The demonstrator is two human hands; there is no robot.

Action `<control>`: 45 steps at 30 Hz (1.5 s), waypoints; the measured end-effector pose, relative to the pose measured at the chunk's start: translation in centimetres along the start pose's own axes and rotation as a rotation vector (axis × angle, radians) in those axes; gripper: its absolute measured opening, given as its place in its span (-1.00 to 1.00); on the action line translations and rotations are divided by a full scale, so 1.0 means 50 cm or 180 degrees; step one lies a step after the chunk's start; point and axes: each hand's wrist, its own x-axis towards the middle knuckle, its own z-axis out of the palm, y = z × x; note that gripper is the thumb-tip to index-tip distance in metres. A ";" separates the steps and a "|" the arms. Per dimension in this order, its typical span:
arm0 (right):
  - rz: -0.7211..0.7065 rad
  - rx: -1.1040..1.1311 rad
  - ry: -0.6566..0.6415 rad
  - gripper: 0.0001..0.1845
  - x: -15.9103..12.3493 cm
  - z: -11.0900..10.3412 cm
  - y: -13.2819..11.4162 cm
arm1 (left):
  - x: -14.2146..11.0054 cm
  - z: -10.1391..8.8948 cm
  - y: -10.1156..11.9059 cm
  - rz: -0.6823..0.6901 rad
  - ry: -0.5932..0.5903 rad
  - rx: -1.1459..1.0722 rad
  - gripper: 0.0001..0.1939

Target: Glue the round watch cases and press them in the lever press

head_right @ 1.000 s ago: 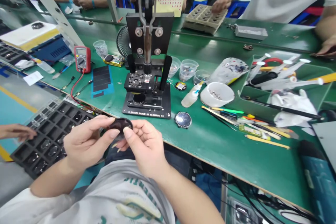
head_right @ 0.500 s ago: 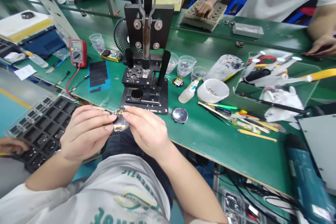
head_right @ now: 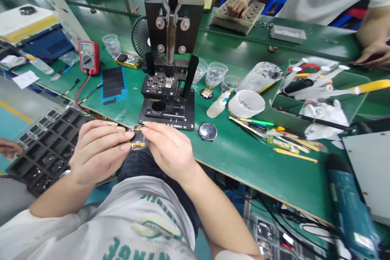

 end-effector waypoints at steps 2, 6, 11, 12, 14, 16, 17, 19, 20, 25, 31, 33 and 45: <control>0.0008 0.0004 -0.0022 -0.63 -0.001 0.002 0.000 | 0.002 0.000 0.001 -0.0021 0.0007 -0.0038 -0.74; -0.0033 0.0057 -0.0113 -0.66 -0.003 0.002 0.000 | 0.006 0.001 0.002 -0.0052 0.0002 -0.0068 -0.74; -0.0097 0.0151 -0.0188 -0.68 -0.001 -0.004 -0.001 | 0.012 0.000 0.000 0.0152 0.0044 -0.0006 -0.80; -0.0094 0.0147 -0.0201 -0.69 -0.001 -0.005 -0.001 | 0.013 -0.001 0.000 0.0204 0.0048 0.0022 -0.80; -0.0077 0.0129 -0.0228 -0.71 0.000 -0.007 -0.002 | 0.016 -0.002 -0.001 0.0291 0.0014 0.0066 -0.79; -0.0040 0.0117 -0.0251 -0.70 0.000 -0.007 -0.003 | 0.017 -0.002 -0.001 0.0319 -0.0033 0.0061 -0.77; -0.0021 0.0124 -0.0258 -0.68 0.000 -0.008 -0.003 | 0.018 -0.001 0.000 0.0316 -0.0036 0.0044 -0.76; 0.0002 0.0168 -0.0262 -0.66 -0.001 -0.007 -0.003 | 0.018 0.001 0.000 0.0303 -0.0003 0.0015 -0.76; 0.0012 0.0196 -0.0264 -0.66 -0.002 -0.007 -0.004 | 0.019 0.002 0.000 0.0299 0.0014 0.0003 -0.76; 0.0180 0.0269 -0.0383 -0.71 -0.001 -0.009 -0.009 | 0.019 0.008 -0.004 0.0236 -0.0027 -0.0121 -0.77; 0.0169 0.0258 -0.0570 -0.86 0.004 -0.012 -0.016 | 0.016 0.008 -0.011 0.0237 -0.0091 -0.0051 -0.80; 0.0184 0.0253 -0.0608 -0.85 0.004 -0.012 -0.017 | 0.017 0.008 -0.012 0.0233 -0.0110 -0.0009 -0.80; 0.1606 0.1679 -0.0937 -0.86 0.011 -0.020 -0.038 | 0.002 0.018 -0.014 -0.0223 -0.0208 -0.0296 -0.79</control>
